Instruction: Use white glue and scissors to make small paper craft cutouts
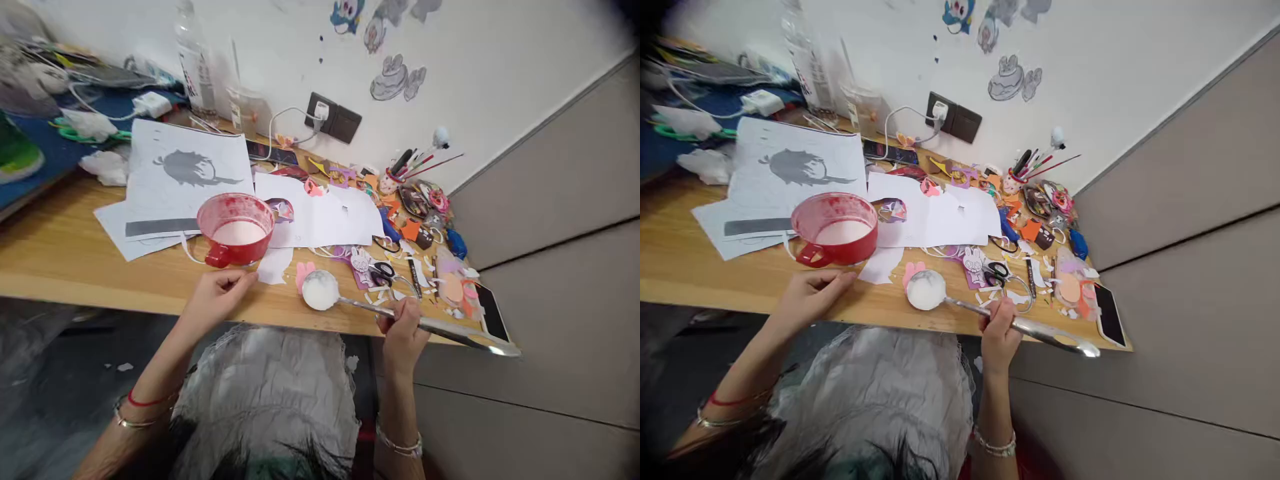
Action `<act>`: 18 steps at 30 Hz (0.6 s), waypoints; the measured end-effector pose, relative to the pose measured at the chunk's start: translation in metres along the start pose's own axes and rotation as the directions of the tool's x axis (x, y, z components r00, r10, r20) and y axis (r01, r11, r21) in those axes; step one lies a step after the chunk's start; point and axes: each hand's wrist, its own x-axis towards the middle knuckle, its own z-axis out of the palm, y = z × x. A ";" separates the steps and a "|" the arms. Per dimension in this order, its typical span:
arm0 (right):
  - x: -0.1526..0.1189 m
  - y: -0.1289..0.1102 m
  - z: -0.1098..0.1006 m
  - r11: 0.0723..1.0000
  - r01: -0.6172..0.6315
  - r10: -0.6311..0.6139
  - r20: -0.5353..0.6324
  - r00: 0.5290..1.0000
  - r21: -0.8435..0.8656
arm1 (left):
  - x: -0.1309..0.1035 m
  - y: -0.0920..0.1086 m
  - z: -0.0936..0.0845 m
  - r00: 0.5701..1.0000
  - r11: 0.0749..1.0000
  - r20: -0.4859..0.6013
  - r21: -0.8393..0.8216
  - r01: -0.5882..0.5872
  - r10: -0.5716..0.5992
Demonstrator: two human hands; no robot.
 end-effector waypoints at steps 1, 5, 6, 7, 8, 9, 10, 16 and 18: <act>0.003 0.003 0.004 1.000 0.022 -0.022 -0.034 0.999 -0.009 | 0.000 0.000 0.000 1.000 1.000 -0.010 0.001 0.002 -0.001; 0.009 0.012 0.021 0.998 0.056 -0.056 -0.020 0.998 0.009 | 0.000 0.002 0.002 1.000 1.000 -0.030 0.000 0.006 -0.006; 0.009 0.012 0.025 0.998 0.052 -0.052 0.024 0.998 0.029 | 0.000 0.003 0.002 1.000 1.000 -0.029 -0.002 0.007 -0.007; 0.008 0.012 0.027 0.998 0.040 -0.043 0.070 0.997 0.047 | 0.000 0.004 0.002 1.000 1.000 -0.027 -0.005 0.008 -0.008; 0.008 0.012 0.028 0.998 0.025 -0.032 0.108 0.994 0.061 | 0.000 0.004 0.002 1.000 1.000 -0.025 -0.007 0.010 -0.010; 0.008 0.010 0.027 0.998 0.012 -0.021 0.128 0.992 0.069 | 0.000 0.005 0.001 1.000 1.000 -0.026 -0.011 0.012 -0.013; 0.008 0.009 0.026 0.998 0.002 -0.010 0.129 0.992 0.068 | 0.000 0.005 0.001 1.000 1.000 -0.026 -0.014 0.015 -0.016; 0.021 0.009 0.027 0.998 0.060 -0.060 -0.016 0.998 0.027 | 0.000 0.001 0.002 1.000 1.000 -0.024 -0.015 0.015 -0.015; 0.022 0.011 0.036 0.997 0.077 -0.078 0.038 0.996 0.032 | 0.000 0.001 0.002 1.000 1.000 -0.020 -0.014 0.018 -0.018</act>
